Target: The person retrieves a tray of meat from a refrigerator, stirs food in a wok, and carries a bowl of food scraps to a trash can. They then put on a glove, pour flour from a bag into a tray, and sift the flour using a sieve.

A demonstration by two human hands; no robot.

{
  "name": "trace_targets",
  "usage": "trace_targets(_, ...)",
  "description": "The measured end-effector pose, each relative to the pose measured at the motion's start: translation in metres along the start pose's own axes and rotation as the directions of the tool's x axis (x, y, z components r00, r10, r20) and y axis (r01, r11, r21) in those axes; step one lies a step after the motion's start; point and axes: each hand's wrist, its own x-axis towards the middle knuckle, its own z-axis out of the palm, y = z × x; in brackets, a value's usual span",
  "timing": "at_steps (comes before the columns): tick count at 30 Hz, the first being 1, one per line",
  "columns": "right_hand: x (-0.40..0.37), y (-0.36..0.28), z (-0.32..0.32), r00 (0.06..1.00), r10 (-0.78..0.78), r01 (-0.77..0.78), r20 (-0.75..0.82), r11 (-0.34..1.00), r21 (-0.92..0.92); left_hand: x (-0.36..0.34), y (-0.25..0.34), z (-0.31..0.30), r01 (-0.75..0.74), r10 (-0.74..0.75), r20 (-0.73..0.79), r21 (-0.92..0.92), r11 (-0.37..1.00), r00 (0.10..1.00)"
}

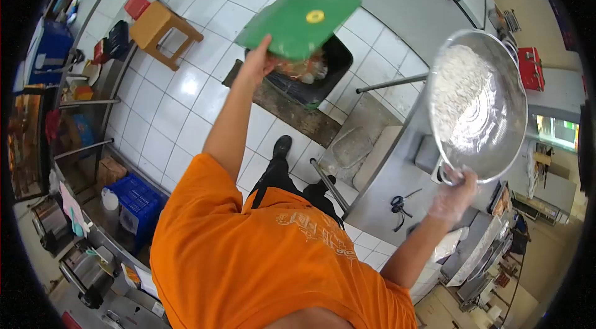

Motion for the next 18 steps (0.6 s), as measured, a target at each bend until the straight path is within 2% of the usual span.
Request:
trace_targets(1,0.001,0.03,0.043,0.959,-0.203,0.198,-0.199,0.979,-0.043,0.004,0.027,-0.011,-0.003,0.007,0.034,-0.116,0.993,0.999)
trace_targets(3,-0.02,0.062,0.116,0.893,-0.41,0.343,-0.185,0.886,-0.312,0.017,0.071,-0.036,0.092,-0.071,0.115,-0.195,0.976,0.991)
trace_targets(5,-0.017,0.109,0.142,0.872,-0.482,0.48,0.089,0.804,-0.35,0.029,0.095,-0.057,0.174,-0.128,0.172,-0.284,0.943,0.977)
trace_targets(7,-0.006,0.155,0.16,0.805,-0.473,0.592,0.359,0.673,-0.443,0.04,0.113,-0.071,0.236,-0.17,0.203,-0.363,0.902,0.964)
trace_targets(8,0.019,0.184,0.167,0.592,-0.601,0.794,0.536,0.323,-0.514,0.041,0.118,-0.076,0.26,-0.179,0.23,-0.398,0.88,0.957)
trace_targets(10,0.044,0.219,0.19,0.462,-0.435,0.83,0.773,-0.097,-0.55,0.036,0.124,-0.08,0.267,-0.184,0.234,-0.398,0.878,0.955)
trace_targets(11,0.044,0.231,0.202,0.565,-0.235,0.789,0.791,-0.127,-0.602,0.035,0.125,-0.081,0.275,-0.192,0.235,-0.4,0.874,0.953)
trace_targets(13,0.06,0.258,0.225,0.504,-0.166,0.802,0.848,-0.276,-0.531,0.034,0.124,-0.081,0.281,-0.199,0.233,-0.4,0.872,0.952)
trace_targets(15,0.066,0.265,0.237,0.424,-0.155,0.834,0.892,-0.317,-0.451,0.028,0.123,-0.081,0.293,-0.222,0.222,-0.372,0.881,0.949)
trace_targets(16,0.069,0.266,0.239,0.38,-0.146,0.849,0.913,-0.338,-0.407,0.034,0.119,-0.085,0.296,-0.207,0.269,-0.351,0.889,0.941)
trace_targets(18,0.068,0.261,0.231,0.327,-0.246,0.881,0.913,-0.272,-0.388,0.03,0.115,-0.088,0.285,-0.199,0.26,-0.353,0.891,0.945)
